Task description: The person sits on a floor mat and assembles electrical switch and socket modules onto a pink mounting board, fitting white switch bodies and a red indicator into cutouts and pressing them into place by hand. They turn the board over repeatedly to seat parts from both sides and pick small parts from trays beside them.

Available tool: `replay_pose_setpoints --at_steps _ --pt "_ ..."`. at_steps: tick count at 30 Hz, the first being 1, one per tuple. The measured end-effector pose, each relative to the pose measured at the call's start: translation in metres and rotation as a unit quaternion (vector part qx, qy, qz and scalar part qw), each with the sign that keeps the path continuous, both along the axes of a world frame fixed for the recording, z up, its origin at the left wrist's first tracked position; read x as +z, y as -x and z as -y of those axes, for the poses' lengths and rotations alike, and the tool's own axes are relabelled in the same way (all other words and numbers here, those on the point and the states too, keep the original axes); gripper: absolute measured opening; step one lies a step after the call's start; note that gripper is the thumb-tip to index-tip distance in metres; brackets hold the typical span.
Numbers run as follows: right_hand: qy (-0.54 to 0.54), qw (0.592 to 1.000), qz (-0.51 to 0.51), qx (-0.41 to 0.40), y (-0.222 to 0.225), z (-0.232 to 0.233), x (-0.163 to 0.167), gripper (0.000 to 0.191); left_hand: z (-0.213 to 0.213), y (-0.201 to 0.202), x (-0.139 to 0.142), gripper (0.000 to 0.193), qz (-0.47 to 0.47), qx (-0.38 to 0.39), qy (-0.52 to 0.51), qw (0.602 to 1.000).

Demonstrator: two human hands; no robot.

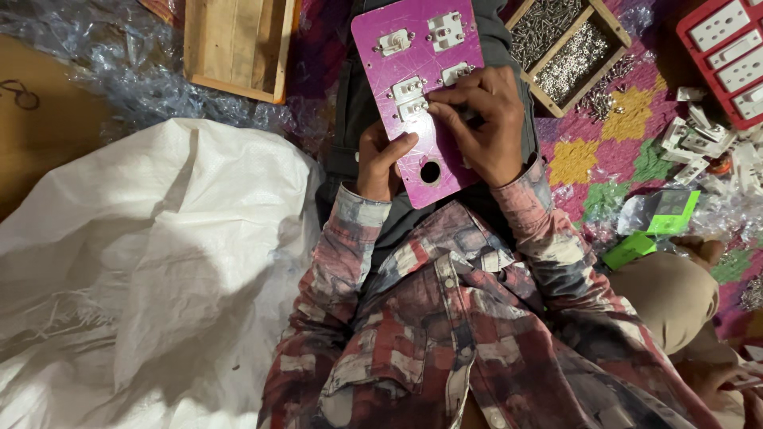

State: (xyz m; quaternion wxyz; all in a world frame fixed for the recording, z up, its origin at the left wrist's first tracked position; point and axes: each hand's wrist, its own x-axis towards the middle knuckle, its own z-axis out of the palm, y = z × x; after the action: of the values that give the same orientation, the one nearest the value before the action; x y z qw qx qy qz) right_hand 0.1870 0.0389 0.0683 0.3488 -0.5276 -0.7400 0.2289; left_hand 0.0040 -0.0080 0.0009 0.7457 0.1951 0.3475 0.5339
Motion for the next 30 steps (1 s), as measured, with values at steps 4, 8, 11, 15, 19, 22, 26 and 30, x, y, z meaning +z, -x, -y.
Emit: replay_pose_setpoints --at_steps 4,8,11,15,19,22,26,30 --pt "0.002 1.0 0.005 -0.009 0.0 0.002 0.0 0.019 0.0 0.002 0.0 0.032 -0.019 -0.01 -0.004 1.0" --pt "-0.003 1.0 0.002 0.008 -0.002 0.003 0.005 0.021 0.001 0.002 0.002 0.032 -0.017 -0.005 -0.005 1.0" --pt "0.008 0.999 -0.025 0.04 -0.004 0.003 0.01 0.022 0.0 0.001 0.003 0.033 -0.015 -0.001 -0.002 1.0" --pt "0.03 0.999 -0.03 0.032 -0.005 0.006 0.013 0.035 0.0 0.002 0.004 0.031 -0.011 -0.01 -0.009 1.0" --pt "0.035 0.998 -0.007 0.06 -0.006 0.005 0.006 0.035 0.0 0.002 0.003 0.033 -0.009 -0.003 -0.002 1.0" --pt "0.019 0.997 -0.029 0.072 -0.011 0.006 0.003 0.022 0.001 0.003 0.003 0.032 -0.004 -0.005 -0.001 1.0" --pt "0.048 0.997 -0.022 0.047 -0.012 0.008 0.003 0.037 0.002 0.002 0.003 0.033 0.007 0.001 0.005 1.0" --pt "0.035 0.997 -0.02 0.067 -0.011 0.007 0.006 0.029 0.001 0.001 0.002 0.033 0.013 0.011 0.002 1.0"
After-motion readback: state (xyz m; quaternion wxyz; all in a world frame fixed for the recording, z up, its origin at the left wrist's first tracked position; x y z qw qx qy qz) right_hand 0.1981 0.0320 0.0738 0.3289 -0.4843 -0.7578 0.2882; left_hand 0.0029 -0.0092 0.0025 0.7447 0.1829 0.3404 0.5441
